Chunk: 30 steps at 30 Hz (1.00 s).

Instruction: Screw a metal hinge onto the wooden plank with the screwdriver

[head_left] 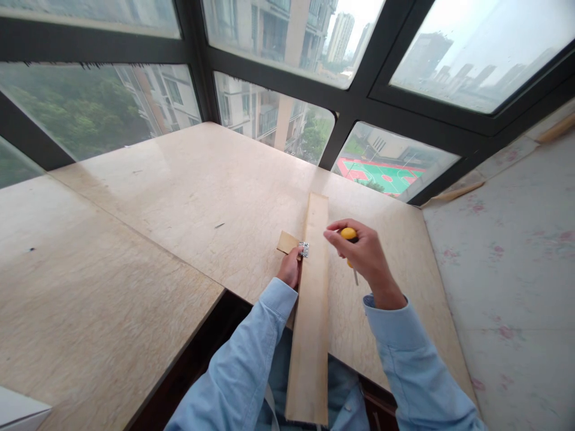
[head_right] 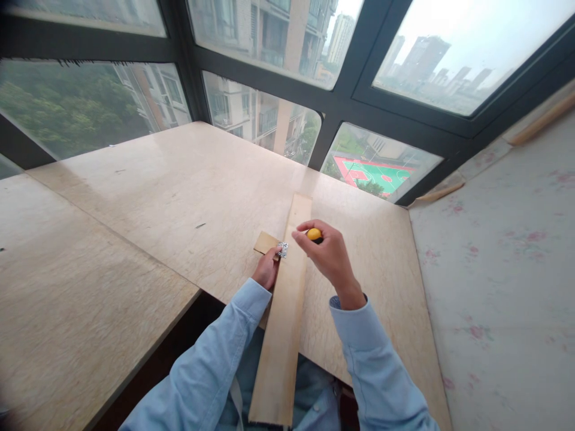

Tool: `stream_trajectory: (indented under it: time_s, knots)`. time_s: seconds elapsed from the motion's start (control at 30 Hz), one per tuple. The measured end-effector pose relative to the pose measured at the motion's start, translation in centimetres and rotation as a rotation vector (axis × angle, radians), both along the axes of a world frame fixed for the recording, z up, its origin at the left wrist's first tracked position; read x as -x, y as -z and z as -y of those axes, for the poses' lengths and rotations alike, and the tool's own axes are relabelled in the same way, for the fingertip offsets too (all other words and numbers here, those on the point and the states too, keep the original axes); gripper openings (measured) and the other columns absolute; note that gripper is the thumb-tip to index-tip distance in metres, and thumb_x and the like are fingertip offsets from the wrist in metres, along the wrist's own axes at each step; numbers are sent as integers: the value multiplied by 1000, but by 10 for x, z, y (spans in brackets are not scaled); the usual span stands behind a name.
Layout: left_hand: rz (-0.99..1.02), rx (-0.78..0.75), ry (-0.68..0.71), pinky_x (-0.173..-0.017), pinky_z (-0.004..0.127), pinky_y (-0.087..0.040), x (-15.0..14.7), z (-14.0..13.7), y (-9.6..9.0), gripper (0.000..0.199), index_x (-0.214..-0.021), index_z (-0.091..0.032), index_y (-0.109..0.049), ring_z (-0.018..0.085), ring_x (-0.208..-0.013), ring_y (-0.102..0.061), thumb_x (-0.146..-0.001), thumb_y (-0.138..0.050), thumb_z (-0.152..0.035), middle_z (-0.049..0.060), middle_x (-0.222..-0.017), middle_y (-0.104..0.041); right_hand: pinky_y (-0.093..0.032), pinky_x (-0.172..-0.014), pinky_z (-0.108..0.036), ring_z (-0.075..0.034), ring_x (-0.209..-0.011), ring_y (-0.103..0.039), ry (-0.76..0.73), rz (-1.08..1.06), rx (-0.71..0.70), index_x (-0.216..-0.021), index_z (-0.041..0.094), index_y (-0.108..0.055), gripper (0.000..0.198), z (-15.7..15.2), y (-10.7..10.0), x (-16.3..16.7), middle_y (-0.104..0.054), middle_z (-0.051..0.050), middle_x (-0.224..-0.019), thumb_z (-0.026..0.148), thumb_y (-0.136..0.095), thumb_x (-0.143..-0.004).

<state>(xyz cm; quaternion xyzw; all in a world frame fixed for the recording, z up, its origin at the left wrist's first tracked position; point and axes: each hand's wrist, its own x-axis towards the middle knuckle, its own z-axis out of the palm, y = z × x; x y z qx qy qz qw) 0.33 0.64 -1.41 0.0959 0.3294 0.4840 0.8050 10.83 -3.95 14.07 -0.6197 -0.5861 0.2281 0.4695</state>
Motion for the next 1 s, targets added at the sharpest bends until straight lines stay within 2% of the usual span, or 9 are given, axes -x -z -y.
stream_trajectory:
  time_s: [0.13, 0.23, 0.33, 0.43, 0.6, 0.77, 1.0]
  knots:
    - [-2, -12, 22, -81, 36, -52, 1, 0, -1, 19, -79, -12, -69, 26, -84, -69, -66, -69, -26, 7, -74, -71, -45, -68, -27, -17, -71, -64, -82, 410, 169, -80, 20, -70, 9, -13, 30, 8, -71, -2, -76, 27, -64, -81]
    - [6, -34, 24, -75, 33, -50, 1, 0, 0, 19, -76, -13, -70, 24, -79, -67, -65, -69, -28, 6, -72, -71, -44, -70, -27, -18, -76, -67, -130, 543, 271, -85, 21, -72, 12, -20, 52, 14, -74, -3, -82, 26, -61, -84]
    - [21, -60, 28, -75, 29, -49, 1, -1, 2, 19, -74, -13, -71, 22, -80, -66, -64, -70, -29, 7, -76, -72, -43, -69, -26, -19, -79, -67, -161, 635, 329, -88, 22, -72, 14, -22, 63, 19, -76, -5, -86, 24, -59, -85]
    - [13, -49, 27, -76, 29, -48, 1, -2, 3, 20, -74, -13, -71, 21, -83, -66, -64, -70, -30, 7, -78, -72, -41, -69, -26, -20, -80, -67, -166, 690, 345, -89, 21, -71, 14, -23, 65, 20, -76, -6, -88, 25, -57, -87]
    - [36, -59, 33, -76, 30, -48, 0, -2, 4, 19, -71, -14, -69, 23, -84, -66, -65, -69, -32, 6, -74, -71, -40, -71, -27, -21, -85, -67, -265, 752, 295, -91, 21, -71, 13, -26, 65, 17, -76, -6, -92, 24, -58, -88]
    - [32, -55, 15, -79, 30, -47, -1, -2, 5, 18, -73, -14, -69, 22, -85, -66, -65, -70, -31, 6, -76, -71, -38, -68, -27, -21, -82, -66, -253, 815, 291, -89, 21, -70, 14, -27, 68, 15, -75, -7, -90, 25, -56, -89]
    - [9, -66, 7, -79, 32, -48, -1, -1, 0, 18, -70, -14, -68, 24, -87, -65, -67, -67, -32, 6, -75, -71, -39, -70, -26, -19, -79, -64, -285, 671, 263, -85, 19, -67, 10, -28, 70, 15, -73, -6, -86, 20, -57, -84]
